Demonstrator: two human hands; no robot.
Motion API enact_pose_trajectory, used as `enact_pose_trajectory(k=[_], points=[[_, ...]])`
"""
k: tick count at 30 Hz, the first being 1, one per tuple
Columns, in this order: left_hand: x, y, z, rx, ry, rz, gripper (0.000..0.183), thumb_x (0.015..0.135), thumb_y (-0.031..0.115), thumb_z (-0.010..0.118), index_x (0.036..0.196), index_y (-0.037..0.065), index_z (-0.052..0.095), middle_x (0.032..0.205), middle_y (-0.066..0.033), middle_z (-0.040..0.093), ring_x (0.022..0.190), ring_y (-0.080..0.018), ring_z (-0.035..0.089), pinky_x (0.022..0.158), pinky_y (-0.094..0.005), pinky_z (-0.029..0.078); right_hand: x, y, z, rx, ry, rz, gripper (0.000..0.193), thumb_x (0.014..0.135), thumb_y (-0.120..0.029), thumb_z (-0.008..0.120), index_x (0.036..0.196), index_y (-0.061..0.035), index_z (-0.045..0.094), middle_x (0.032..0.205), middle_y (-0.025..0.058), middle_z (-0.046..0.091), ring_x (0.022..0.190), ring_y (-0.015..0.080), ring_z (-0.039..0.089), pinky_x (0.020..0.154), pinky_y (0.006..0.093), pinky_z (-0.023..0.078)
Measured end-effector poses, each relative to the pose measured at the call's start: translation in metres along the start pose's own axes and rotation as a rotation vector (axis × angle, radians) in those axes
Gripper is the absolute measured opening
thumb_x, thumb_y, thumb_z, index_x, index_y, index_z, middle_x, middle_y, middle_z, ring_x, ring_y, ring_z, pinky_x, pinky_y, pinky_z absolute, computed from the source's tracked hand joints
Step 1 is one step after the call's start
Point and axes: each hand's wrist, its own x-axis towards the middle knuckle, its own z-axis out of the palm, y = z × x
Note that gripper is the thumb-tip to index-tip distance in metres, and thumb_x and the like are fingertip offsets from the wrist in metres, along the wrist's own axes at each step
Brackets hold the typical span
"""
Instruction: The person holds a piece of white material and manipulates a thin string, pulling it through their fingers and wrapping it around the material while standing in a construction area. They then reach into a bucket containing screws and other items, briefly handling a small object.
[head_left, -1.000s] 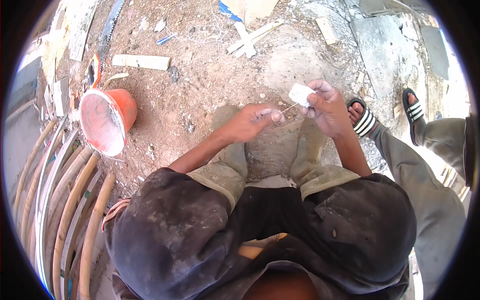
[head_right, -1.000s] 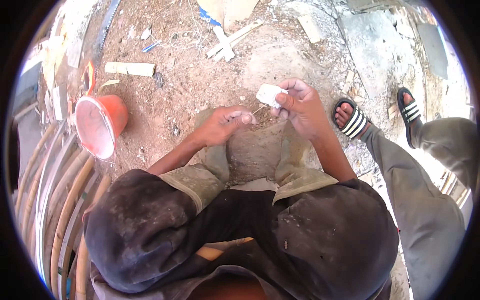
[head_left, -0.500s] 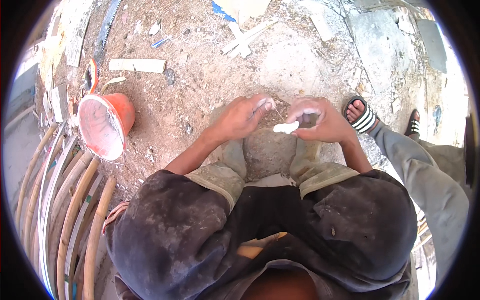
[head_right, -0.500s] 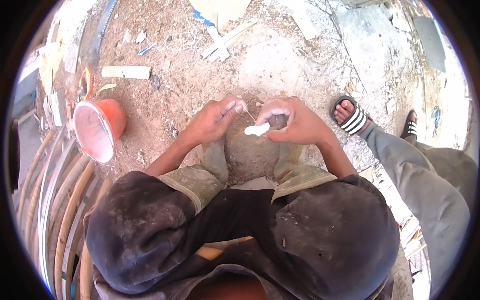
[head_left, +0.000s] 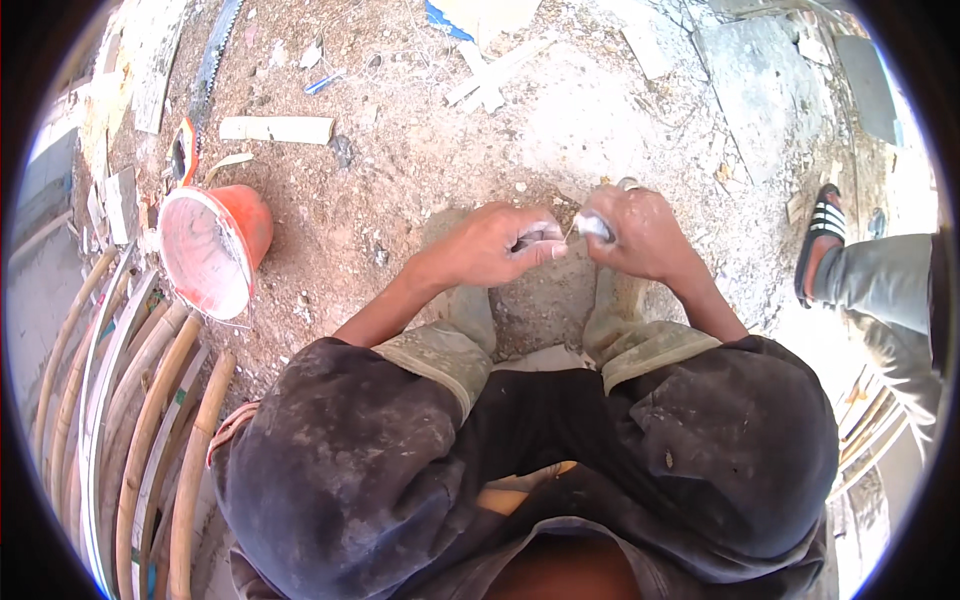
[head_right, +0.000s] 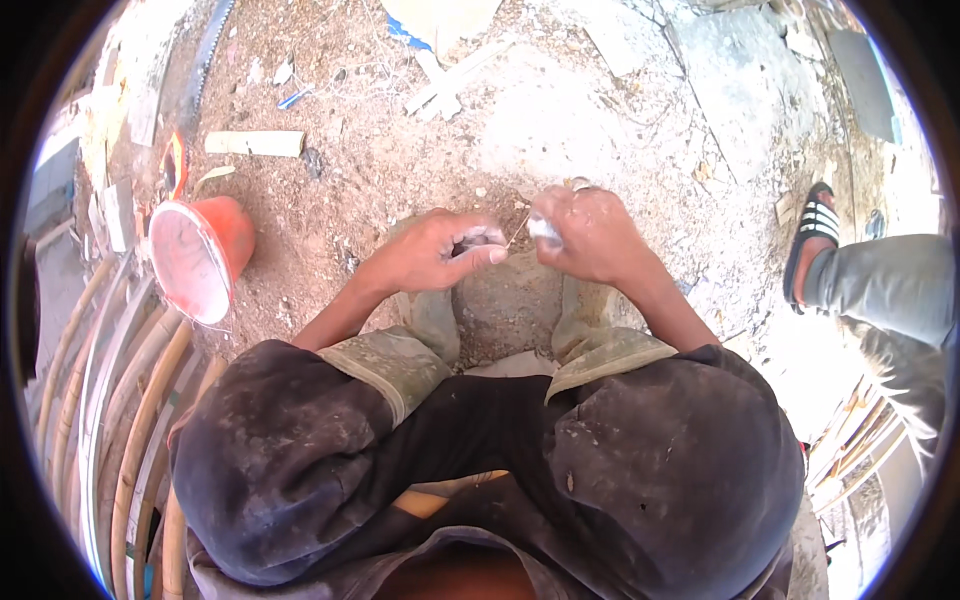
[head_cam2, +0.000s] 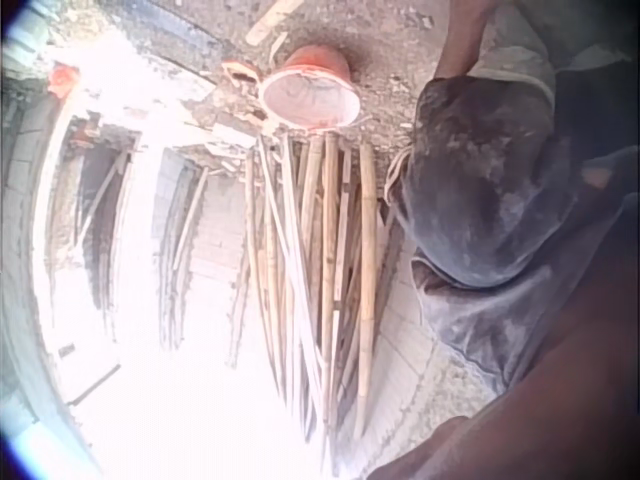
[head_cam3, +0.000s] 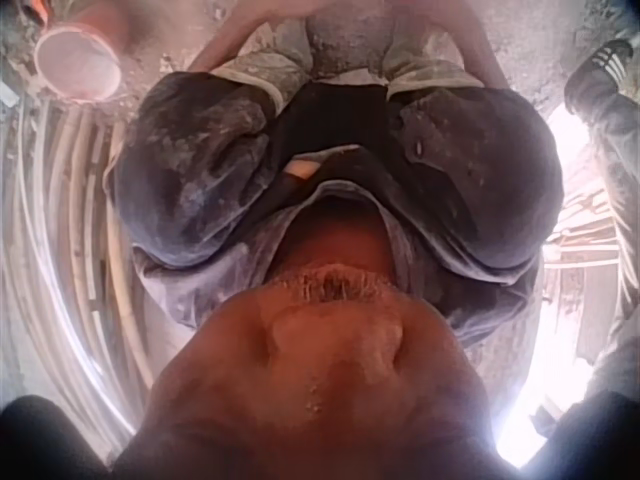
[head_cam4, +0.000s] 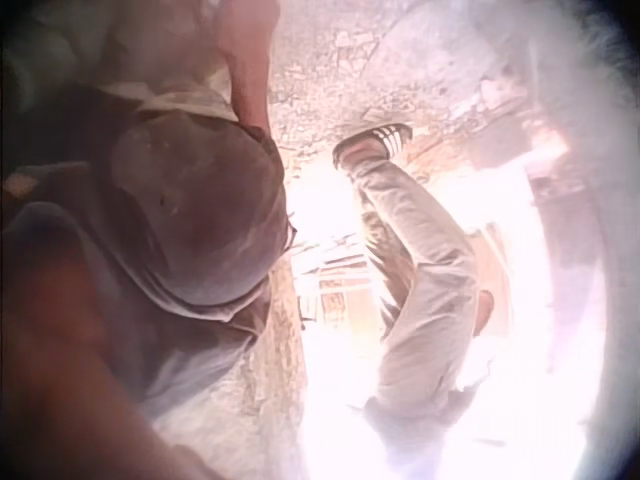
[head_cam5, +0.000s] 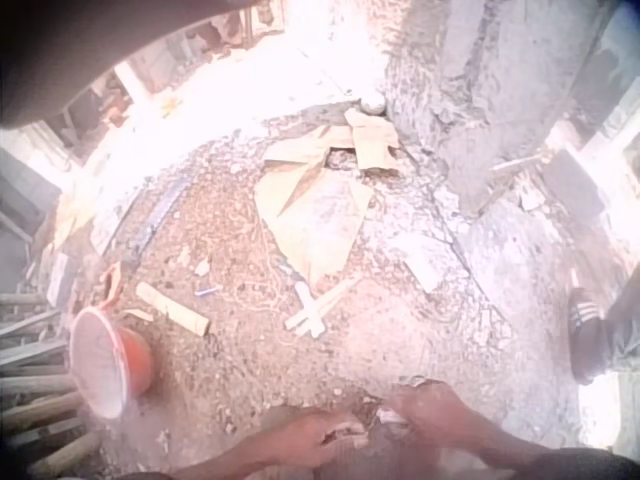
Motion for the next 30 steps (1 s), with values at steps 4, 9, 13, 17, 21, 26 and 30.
enact_pose_trajectory(k=[4, 9, 13, 17, 21, 26, 30], points=[[-0.001, -0.02, 0.017, -0.046, 0.053, 0.05, 0.038, 0.101, 0.039, 0.053, 0.118, 0.008, 0.066, 0.089, -0.0125, 0.071, 0.079, -0.0283, 0.068, 0.071, -0.0392, 0.052, 0.004, 0.042, -0.013, -0.235, 0.885, 0.195, 0.022, 0.08, -0.015, 0.073, 0.097, -0.0017, 0.065, 0.075, 0.01, 0.065, 0.066, 0.0156, 0.064, 0.058, 0.0312, 0.052], [-0.011, -0.038, 0.027, -0.11, 0.178, -0.032, 0.032, 0.104, 0.029, 0.049, 0.122, 0.009, 0.065, 0.081, -0.0114, 0.065, 0.068, -0.0207, 0.061, 0.067, -0.037, 0.05, -0.014, 0.074, -0.066, 0.036, 1.305, 0.324, 0.031, 0.083, -0.02, 0.076, 0.103, 0.0009, 0.065, 0.071, 0.0031, 0.062, 0.065, 0.0085, 0.057, 0.06, 0.023, 0.046], [-0.033, -0.05, 0.007, -0.011, 0.194, -0.126, 0.03, 0.104, 0.025, 0.05, 0.126, 0.009, 0.062, 0.077, -0.0096, 0.061, 0.066, -0.0174, 0.058, 0.066, -0.0341, 0.049, -0.041, 0.108, -0.098, 0.232, 1.584, 0.299, 0.033, 0.081, -0.019, 0.078, 0.102, 0.0028, 0.065, 0.07, 0.0033, 0.062, 0.063, 0.0078, 0.054, 0.061, 0.0228, 0.045], [-0.051, -0.053, -0.009, -0.007, 0.185, -0.261, 0.033, 0.101, 0.023, 0.056, 0.13, 0.007, 0.059, 0.101, -0.0168, 0.071, 0.084, -0.0288, 0.069, 0.078, -0.0368, 0.053, -0.045, 0.119, -0.092, 0.061, 1.482, 0.373, 0.042, 0.08, -0.023, 0.078, 0.104, 0.0084, 0.063, 0.07, 0.0037, 0.063, 0.063, 0.0092, 0.055, 0.061, 0.024, 0.045], [-0.066, -0.079, -0.017, -0.024, 0.34, -0.201, 0.029, 0.1, 0.021, 0.058, 0.125, 0.007, 0.063, 0.103, -0.0183, 0.071, 0.081, -0.029, 0.07, 0.075, -0.0361, 0.053, -0.061, 0.128, -0.112, 0.194, 1.679, 0.337, 0.046, 0.079, -0.023, 0.077, 0.106, 0.0106, 0.062, 0.076, 0.0072, 0.067, 0.065, 0.01, 0.059, 0.063, 0.0235, 0.046], [-0.078, -0.085, -0.022, -0.018, 0.426, -0.113, 0.024, 0.098, 0.01, 0.055, 0.119, 0.006, 0.065, 0.073, -0.0037, 0.057, 0.064, -0.0098, 0.051, 0.058, -0.0277, 0.043, -0.089, 0.148, -0.128, 0.143, 1.668, 0.404, 0.045, 0.08, -0.019, 0.078, 0.108, 0.0125, 0.063, 0.081, 0.0101, 0.067, 0.07, 0.0152, 0.069, 0.062, 0.0222, 0.05], [-0.086, -0.093, -0.03, 0.176, 0.501, -0.188, 0.022, 0.091, 0.001, 0.053, 0.108, 0.005, 0.067, 0.08, -0.0172, 0.068, 0.064, -0.0264, 0.067, 0.065, -0.0339, 0.051, -0.101, 0.167, -0.126, 0.092, 1.706, 0.458, 0.044, 0.081, -0.018, 0.078, 0.109, 0.0118, 0.062, 0.081, 0.0116, 0.069, 0.069, 0.0161, 0.07, 0.061, 0.0228, 0.051]])
